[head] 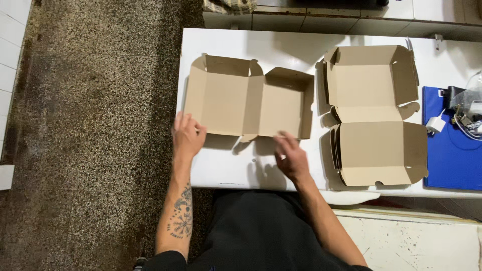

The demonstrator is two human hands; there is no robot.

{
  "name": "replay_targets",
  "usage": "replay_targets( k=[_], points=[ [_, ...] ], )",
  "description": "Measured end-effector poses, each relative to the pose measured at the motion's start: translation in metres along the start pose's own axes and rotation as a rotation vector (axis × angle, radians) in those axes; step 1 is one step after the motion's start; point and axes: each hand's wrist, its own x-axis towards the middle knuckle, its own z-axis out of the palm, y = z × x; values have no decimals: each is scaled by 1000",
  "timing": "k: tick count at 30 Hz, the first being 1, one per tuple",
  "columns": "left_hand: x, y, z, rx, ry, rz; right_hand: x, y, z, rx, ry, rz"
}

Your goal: The person repeatedly picks up flat cardboard box blanks, unfolds them, and folds the flaps to form open boxes on a white countertop. They handle the boxes one at a time, placing each completed box aside on the counter.

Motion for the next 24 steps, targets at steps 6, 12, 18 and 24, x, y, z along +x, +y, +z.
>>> replay_targets(
  k=[6,12,18,24],
  points=[
    [7,23,-5,218,47,31,15,-2,-54,-193,88,186],
    [-11,115,67,-35,-16,711,5,19,-25,157,55,248],
    [-2,121,143,63,-513,540,-3,27,-2,265,126,432],
    [0,119,136,-5,-565,557,5,23,14,403,161,565]
  ],
)
